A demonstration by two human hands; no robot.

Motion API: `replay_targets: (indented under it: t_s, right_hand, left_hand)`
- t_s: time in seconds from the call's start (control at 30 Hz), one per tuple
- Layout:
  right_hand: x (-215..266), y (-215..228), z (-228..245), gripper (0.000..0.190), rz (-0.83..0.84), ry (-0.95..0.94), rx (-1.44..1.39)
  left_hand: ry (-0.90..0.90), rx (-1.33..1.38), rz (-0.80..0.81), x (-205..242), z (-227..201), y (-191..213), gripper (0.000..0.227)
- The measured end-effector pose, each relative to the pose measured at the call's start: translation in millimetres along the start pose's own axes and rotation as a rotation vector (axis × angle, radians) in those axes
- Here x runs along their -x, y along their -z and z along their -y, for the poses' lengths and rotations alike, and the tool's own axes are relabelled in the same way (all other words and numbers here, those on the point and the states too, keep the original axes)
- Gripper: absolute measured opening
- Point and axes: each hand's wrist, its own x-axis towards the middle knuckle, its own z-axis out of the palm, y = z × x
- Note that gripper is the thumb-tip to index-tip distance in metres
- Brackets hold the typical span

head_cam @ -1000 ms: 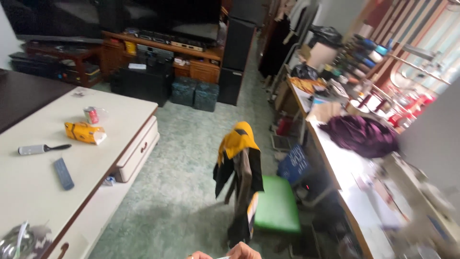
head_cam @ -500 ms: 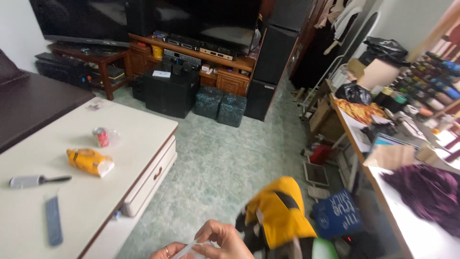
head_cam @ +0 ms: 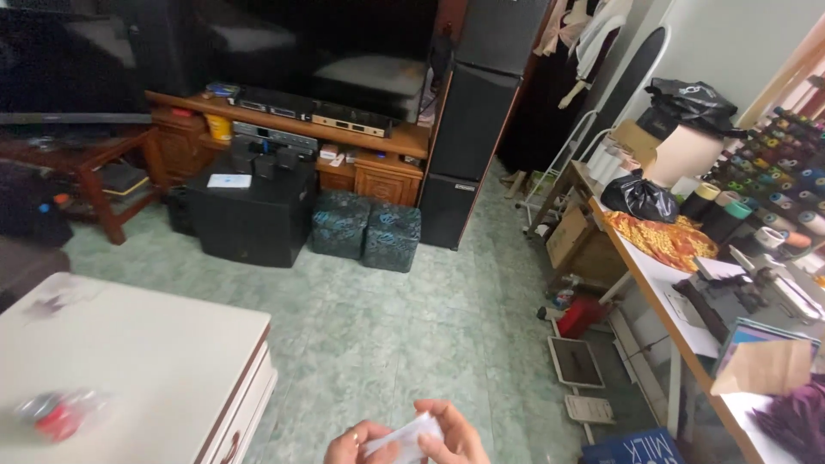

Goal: The person folds a plastic bag into a small rectangle on a work surface and then picks up and opens a box of hair dye.

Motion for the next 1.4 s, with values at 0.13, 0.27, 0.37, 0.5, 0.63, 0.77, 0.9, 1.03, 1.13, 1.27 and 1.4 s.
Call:
replay_targets:
  t_s: [0.13, 0.27, 0.37, 0.5, 0.63, 0.77, 0.9, 1.03, 1.13, 1.27, 1.4]
  right_hand:
    - [-81, -22, 81, 0.063, -0.158, -0.201, -0.203]
    - [-182, -33, 144, 0.044, -0.474, -0.262, -0.487]
    - [-274, 9, 148, 0.045, -0.317, -0.383, -0.436]
    - [-385, 48, 125, 0.049, -0.146, -0.347, -0.385]
    - [-495, 64, 116, 0.045, -0.092, -0.318, -0.344]
    - [-616, 65, 110, 0.052, -0.214, -0.363, -0.449]
    - [-730, 72, 136, 0.051, -0.386, -0.388, -0.492]
    - [-829, 135, 100, 0.052, -0.354, -0.235, -0.466]
    - [-889, 131, 140, 0.045, -0.525, -0.174, -0.529]
    - [-978, 205, 121, 0.046, -0.446, -0.184, -0.484]
    - [-1070, 235, 162, 0.041, -0.465, -0.264, -0.285]
  left_hand:
    - [-0.032, 0.14, 0.267, -98, -50, -65, 0.017]
    - [-0.084, 0.236, 0.175, -172, -96, -138, 0.012]
    - [0.033, 0.317, 0.386, -254, -119, -158, 0.017]
    - [0.037, 0.206, 0.422, -342, -150, -174, 0.024]
    - [0.112, 0.133, 0.356, -439, -182, -187, 0.032]
    - [0.143, 0.305, 0.417, -568, -187, -206, 0.034]
    - [0.195, 0.289, 0.486, -672, -258, -234, 0.026]
    - [0.126, 0.105, 0.572, -764, -304, -284, 0.032]
    - [0.098, 0.152, 0.621, -826, -321, -328, 0.027]
    - [0.13, 0.156, 0.645, -899, -350, -383, 0.033]
    - [0.123, 0.091, 0.614, -993, -362, -428, 0.019]
